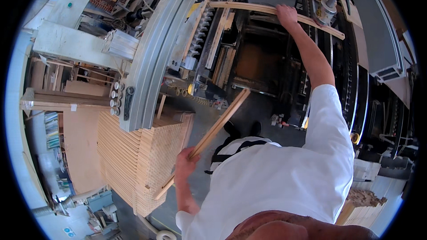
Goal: The person repeatedly picks up thin wooden slats from a machine output area and stacks them onto a growing pile on a nearby table. The person handles the slats one by one, aligning them carefully to form a neat stack.
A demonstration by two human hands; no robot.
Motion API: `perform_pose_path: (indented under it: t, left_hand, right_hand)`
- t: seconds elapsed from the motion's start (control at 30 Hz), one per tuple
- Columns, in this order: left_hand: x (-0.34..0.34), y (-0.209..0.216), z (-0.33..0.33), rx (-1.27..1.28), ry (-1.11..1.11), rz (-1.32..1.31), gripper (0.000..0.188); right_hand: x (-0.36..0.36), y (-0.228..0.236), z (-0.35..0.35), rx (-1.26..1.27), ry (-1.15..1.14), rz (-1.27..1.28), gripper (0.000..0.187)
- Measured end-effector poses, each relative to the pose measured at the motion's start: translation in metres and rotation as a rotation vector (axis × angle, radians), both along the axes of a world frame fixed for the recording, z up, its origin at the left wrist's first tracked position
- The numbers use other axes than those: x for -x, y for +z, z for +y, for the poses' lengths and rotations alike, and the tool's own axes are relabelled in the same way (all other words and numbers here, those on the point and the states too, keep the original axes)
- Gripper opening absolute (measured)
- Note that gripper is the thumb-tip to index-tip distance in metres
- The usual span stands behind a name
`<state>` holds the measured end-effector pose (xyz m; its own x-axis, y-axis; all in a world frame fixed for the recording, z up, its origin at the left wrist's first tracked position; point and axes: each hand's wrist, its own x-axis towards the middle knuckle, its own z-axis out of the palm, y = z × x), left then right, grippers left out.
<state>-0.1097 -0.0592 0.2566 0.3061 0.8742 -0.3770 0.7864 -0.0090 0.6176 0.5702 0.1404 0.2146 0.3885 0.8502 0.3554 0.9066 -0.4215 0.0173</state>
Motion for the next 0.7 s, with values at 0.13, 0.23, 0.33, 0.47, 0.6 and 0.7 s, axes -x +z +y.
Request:
perform_pose_path:
  t: [0.13,0.23,0.33,0.47,0.6,0.7]
  left_hand:
    - [0.015,-0.014,-0.009,-0.03,0.081,0.067,0.038]
    - [0.017,-0.02,-0.013,-0.038,0.084,0.119,0.038]
    - [0.035,-0.034,-0.02,-0.041,0.111,0.099,0.037]
    - [0.038,0.003,-0.029,0.092,0.213,-0.018,0.037]
    - [0.093,0.026,-0.044,0.266,0.346,-0.114,0.037]
    - [0.14,0.057,-0.07,0.288,0.397,-0.214,0.039]
  right_hand:
    - [0.007,0.004,0.004,-0.007,0.001,0.009,0.012]
    - [0.004,0.003,0.004,-0.021,0.007,0.004,0.015]
    - [0.008,0.005,0.009,-0.021,-0.006,0.006,0.015]
    - [0.012,0.012,0.01,0.078,-0.067,0.025,0.018]
    - [0.01,0.015,0.014,0.114,-0.114,0.038,0.023]
    - [0.026,0.022,0.024,0.137,-0.171,0.029,0.028]
